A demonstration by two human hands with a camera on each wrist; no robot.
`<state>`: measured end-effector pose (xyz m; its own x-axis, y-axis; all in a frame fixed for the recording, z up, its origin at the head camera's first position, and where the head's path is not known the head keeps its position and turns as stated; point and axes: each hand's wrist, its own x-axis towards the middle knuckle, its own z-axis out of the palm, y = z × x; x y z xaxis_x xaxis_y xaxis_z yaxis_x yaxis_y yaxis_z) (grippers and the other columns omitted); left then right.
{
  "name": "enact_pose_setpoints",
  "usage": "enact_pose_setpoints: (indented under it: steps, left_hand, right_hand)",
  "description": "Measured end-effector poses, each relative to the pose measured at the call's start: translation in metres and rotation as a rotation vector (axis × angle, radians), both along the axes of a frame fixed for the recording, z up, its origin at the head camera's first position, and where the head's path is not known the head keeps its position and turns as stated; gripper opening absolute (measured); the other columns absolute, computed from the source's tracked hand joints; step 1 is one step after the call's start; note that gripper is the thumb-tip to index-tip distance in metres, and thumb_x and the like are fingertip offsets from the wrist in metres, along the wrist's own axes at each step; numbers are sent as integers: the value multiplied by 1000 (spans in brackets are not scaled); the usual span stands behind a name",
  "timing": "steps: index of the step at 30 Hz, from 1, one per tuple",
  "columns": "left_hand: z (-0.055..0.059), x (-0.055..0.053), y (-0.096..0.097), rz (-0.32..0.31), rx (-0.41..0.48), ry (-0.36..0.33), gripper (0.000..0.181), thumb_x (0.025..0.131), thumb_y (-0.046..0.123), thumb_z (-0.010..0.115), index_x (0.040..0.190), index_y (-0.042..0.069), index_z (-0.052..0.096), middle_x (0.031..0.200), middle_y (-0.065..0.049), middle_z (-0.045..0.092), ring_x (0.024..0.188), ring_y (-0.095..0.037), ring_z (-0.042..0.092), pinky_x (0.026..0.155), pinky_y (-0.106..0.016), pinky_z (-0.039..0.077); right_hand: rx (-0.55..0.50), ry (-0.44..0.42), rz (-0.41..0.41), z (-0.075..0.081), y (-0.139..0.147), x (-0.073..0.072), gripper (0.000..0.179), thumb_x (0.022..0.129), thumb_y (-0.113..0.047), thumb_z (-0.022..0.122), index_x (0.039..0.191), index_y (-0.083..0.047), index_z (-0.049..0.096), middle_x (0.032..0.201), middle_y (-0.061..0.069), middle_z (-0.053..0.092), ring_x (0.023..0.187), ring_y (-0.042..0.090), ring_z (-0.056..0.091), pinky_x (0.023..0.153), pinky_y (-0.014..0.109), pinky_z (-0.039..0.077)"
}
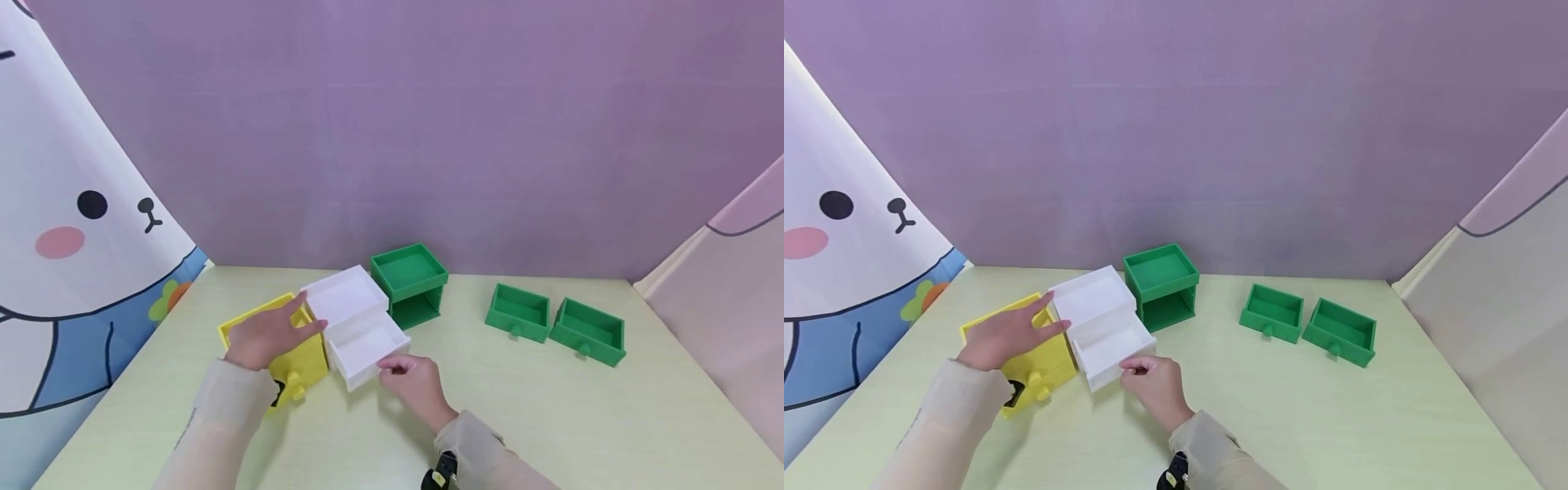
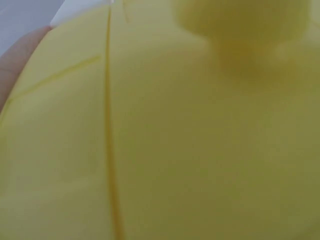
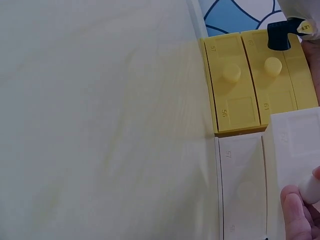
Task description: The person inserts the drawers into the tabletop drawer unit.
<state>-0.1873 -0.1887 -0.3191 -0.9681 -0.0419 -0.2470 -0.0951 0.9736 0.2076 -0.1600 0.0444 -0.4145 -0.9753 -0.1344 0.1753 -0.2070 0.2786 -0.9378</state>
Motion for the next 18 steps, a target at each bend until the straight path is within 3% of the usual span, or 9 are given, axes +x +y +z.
enact_pose_setpoints:
  steps: [13, 18]
  left_hand:
    - [2, 0, 2, -1, 9, -13, 89, 84, 76, 39, 153, 21, 26, 81, -5, 63, 55, -21, 47, 55, -33, 33]
    - [1, 1, 1, 3, 10, -7, 89, 84, 76, 40, 153, 20, 26, 84, -6, 64, 56, -21, 49, 56, -33, 35]
  right_hand:
    - [4, -38, -17, 1, -5, -6, 14, 75, 0, 66, 85, 1, 76, 76, 5, 69, 68, 11, 55, 62, 22, 47]
    - [-7, -46, -13, 1, -9, -10, 13, 76, -1, 66, 85, 0, 76, 78, 5, 70, 70, 11, 56, 63, 23, 48]
